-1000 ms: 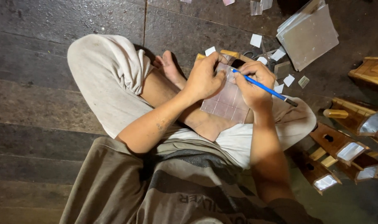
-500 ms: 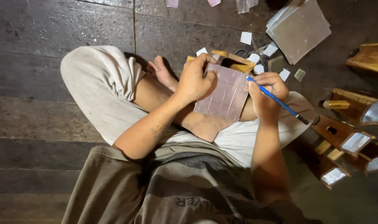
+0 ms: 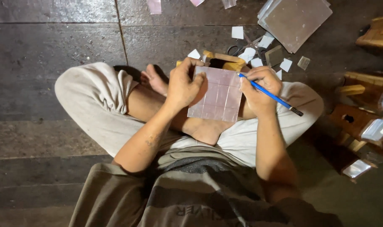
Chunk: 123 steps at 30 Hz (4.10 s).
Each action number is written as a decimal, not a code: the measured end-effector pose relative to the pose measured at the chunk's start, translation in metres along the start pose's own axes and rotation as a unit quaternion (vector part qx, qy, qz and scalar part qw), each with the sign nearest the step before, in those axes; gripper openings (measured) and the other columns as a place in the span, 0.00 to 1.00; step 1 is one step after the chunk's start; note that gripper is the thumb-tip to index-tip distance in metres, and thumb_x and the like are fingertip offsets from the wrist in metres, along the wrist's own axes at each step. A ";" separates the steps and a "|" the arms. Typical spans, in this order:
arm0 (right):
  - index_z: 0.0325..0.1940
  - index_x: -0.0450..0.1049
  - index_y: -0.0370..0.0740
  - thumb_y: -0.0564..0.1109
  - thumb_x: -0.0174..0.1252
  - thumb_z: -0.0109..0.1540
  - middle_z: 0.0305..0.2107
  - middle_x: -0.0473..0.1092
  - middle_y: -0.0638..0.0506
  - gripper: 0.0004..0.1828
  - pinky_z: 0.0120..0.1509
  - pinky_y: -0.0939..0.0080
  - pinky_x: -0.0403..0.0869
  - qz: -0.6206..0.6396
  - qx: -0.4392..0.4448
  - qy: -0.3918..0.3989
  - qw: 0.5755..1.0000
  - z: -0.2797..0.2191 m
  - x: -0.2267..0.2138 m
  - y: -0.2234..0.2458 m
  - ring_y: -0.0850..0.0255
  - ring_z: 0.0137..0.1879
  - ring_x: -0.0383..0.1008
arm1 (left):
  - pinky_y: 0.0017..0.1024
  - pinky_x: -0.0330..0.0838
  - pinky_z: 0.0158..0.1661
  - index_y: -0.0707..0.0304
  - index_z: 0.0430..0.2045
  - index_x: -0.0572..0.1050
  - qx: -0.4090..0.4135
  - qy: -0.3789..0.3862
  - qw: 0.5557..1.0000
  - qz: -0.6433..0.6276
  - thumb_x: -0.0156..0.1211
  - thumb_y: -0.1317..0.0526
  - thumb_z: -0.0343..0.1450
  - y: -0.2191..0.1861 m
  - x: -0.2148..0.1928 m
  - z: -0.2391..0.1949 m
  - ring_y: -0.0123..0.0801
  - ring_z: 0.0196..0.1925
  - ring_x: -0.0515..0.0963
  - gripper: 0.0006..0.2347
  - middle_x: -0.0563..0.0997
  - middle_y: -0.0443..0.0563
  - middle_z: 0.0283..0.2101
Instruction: Marking and cutting thin sheets of material using a pencil and scissors to fit into wooden lantern frames while sitting on the floor.
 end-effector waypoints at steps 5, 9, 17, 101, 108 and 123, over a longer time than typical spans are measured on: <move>0.30 0.73 0.30 0.30 0.70 0.59 0.30 0.75 0.38 0.11 0.42 0.53 0.74 0.004 -0.007 0.004 1.000 0.005 0.003 0.009 0.47 0.36 0.77 | 0.34 0.70 0.29 0.56 0.37 0.80 -0.002 -0.006 1.000 0.009 0.67 0.66 0.64 0.000 -0.001 0.002 0.39 0.25 0.77 0.09 0.76 0.54 0.21; 0.30 0.73 0.28 0.28 0.69 0.60 0.30 0.74 0.37 0.10 0.41 0.53 0.74 0.019 -0.001 0.002 1.000 0.007 0.004 0.010 0.47 0.36 0.77 | 0.32 0.69 0.28 0.56 0.36 0.81 -0.009 -0.008 1.000 0.010 0.68 0.66 0.64 -0.002 -0.002 0.002 0.37 0.24 0.76 0.09 0.75 0.52 0.20; 0.30 0.73 0.30 0.29 0.69 0.60 0.30 0.75 0.39 0.10 0.41 0.53 0.75 0.001 -0.006 0.013 1.000 0.006 0.002 0.007 0.46 0.36 0.78 | 0.31 0.69 0.28 0.57 0.36 0.81 -0.010 -0.009 1.000 0.009 0.67 0.66 0.64 -0.003 -0.002 0.002 0.35 0.24 0.74 0.09 0.73 0.52 0.19; 0.72 0.60 0.38 0.43 0.53 0.65 0.65 0.52 0.34 0.30 0.67 0.19 0.62 -0.372 0.295 0.190 0.859 0.006 -0.006 -0.028 0.33 0.71 0.50 | 0.34 0.86 0.42 0.58 0.34 0.62 -0.022 -0.146 0.874 -0.462 0.58 0.81 0.61 -0.022 -0.051 -0.077 0.32 0.36 0.73 0.19 0.63 0.46 0.35; 0.65 0.63 0.38 0.34 0.46 0.67 0.57 0.61 0.29 0.21 0.64 0.31 0.71 -0.380 0.217 0.201 0.877 0.005 0.009 -0.090 0.27 0.64 0.66 | 0.35 0.87 0.46 0.55 0.51 0.59 0.030 -0.162 0.884 -0.437 0.60 0.81 0.63 -0.037 -0.044 -0.090 0.30 0.36 0.76 0.27 0.68 0.49 0.38; 0.32 0.76 0.34 0.36 0.66 0.55 0.27 0.71 0.37 0.05 0.46 0.46 0.74 -0.210 -0.013 -0.081 0.974 -0.020 -0.065 -0.010 0.36 0.39 0.75 | 0.37 0.88 0.43 0.61 0.42 0.68 -0.019 -0.149 0.855 -0.496 0.58 0.77 0.67 -0.040 -0.055 -0.088 0.34 0.35 0.80 0.14 0.72 0.50 0.36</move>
Point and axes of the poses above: each hand's wrist, its own z-axis towards the middle knuckle, its own x-axis out of the palm, y = z × x, the point moved 4 cm from there along z, towards the middle knuckle
